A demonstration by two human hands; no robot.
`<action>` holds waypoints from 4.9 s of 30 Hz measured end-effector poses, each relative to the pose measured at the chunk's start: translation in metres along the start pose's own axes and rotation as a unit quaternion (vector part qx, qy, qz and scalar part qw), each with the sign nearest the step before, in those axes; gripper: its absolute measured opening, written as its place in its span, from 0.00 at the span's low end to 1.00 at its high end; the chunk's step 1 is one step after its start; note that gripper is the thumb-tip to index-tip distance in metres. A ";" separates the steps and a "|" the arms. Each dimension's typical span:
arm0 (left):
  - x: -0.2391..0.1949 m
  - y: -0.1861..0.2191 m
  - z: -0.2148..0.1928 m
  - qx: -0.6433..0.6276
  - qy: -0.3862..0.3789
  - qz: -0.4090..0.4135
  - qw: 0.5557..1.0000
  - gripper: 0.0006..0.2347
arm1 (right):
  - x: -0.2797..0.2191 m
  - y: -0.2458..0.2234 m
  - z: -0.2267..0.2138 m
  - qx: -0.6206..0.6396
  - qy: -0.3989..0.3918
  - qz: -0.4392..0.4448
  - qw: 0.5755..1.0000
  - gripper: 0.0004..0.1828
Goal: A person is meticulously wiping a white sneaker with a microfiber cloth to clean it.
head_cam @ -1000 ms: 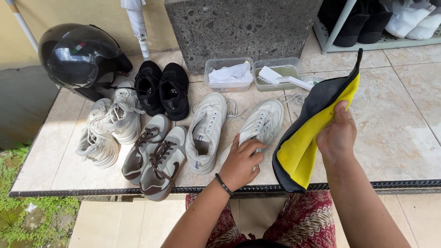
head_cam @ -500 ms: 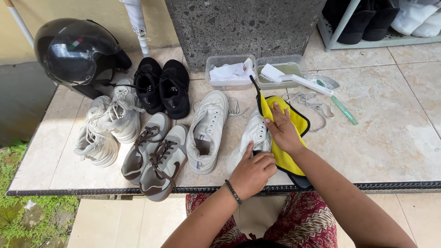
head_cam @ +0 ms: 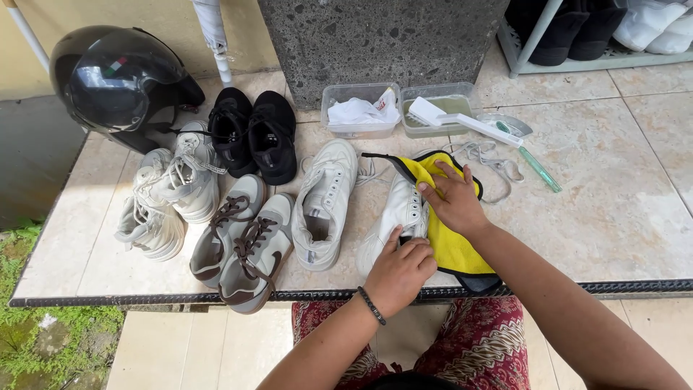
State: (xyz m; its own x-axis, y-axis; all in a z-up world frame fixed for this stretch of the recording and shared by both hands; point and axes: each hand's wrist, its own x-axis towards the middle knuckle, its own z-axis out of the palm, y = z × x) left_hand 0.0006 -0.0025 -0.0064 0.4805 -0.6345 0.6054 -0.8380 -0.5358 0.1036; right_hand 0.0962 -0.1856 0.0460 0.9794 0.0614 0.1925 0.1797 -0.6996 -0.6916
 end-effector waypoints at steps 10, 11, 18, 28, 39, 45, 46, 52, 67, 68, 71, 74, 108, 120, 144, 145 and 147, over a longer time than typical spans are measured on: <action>0.049 0.009 -0.097 -0.139 -0.037 -0.222 0.964 0.31 | -0.013 0.006 0.018 0.070 0.016 -0.010 0.997 0.22; 0.048 0.005 -0.092 -0.139 -0.121 -0.273 0.944 0.38 | -0.015 0.001 0.019 0.071 0.014 -0.017 0.997 0.22; 0.039 -0.011 -0.053 -0.125 -0.248 -0.321 0.906 0.40 | -0.001 0.030 0.036 0.013 0.065 -0.091 0.994 0.25; 0.045 -0.004 -0.064 -0.123 -0.272 -0.329 0.896 0.37 | 0.001 0.020 0.016 -0.073 -0.012 0.006 0.997 0.30; 0.051 0.002 -0.075 -0.126 -0.252 -0.329 0.901 0.34 | 0.007 0.022 0.015 -0.136 -0.014 -0.014 0.990 0.27; 0.052 0.004 -0.078 -0.138 -0.243 -0.335 0.900 0.34 | 0.018 0.036 0.012 0.116 -0.032 0.084 0.989 0.26; 0.053 0.004 -0.078 -0.136 -0.241 -0.335 0.901 0.34 | 0.022 0.018 0.001 0.115 -0.031 0.081 0.990 0.26; 0.049 0.005 -0.075 -0.138 -0.216 -0.314 0.914 0.33 | 0.056 0.017 0.012 0.177 0.160 0.192 0.952 0.21; 0.036 0.000 -0.057 -0.170 -0.147 -0.340 0.913 0.30 | 0.056 0.003 0.009 -0.004 -0.062 0.114 0.992 0.21; 0.037 0.000 -0.059 -0.166 -0.147 -0.342 0.913 0.30 | 0.049 0.002 0.017 -0.053 -0.086 0.063 0.993 0.21; 0.040 -0.002 -0.056 -0.158 -0.145 -0.347 0.913 0.30 | 0.030 -0.010 0.023 -0.063 -0.125 -0.018 0.990 0.22; 0.035 -0.002 -0.052 -0.164 -0.150 -0.353 0.909 0.30 | 0.013 0.005 0.034 0.078 -0.152 -0.015 0.985 0.19; 0.090 -0.088 -0.218 -0.594 0.324 -0.419 0.605 0.15 | -0.075 -0.068 0.004 0.275 -0.013 0.114 0.954 0.64; 0.094 -0.139 -0.213 -0.869 0.208 -0.204 0.401 0.19 | -0.060 -0.027 -0.001 0.296 -0.007 0.166 0.941 0.38; 0.133 -0.054 -0.014 -0.324 -0.132 -0.351 0.868 0.30 | -0.080 0.008 0.004 0.385 0.171 0.123 0.899 0.19; 0.135 -0.051 -0.013 -0.326 -0.130 -0.350 0.869 0.30 | -0.079 0.010 0.005 0.383 0.172 0.122 0.899 0.19; 0.135 -0.044 -0.013 -0.290 -0.130 -0.339 0.885 0.28 | -0.080 0.012 0.011 0.377 0.187 0.102 0.901 0.18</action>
State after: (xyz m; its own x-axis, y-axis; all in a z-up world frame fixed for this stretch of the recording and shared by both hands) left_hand 0.0984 -0.0572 0.0809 0.9045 -0.4230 0.0539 -0.2891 -0.5152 0.8068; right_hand 0.0210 -0.1912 0.0146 0.9246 -0.3576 0.1315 0.1489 0.0214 -0.9886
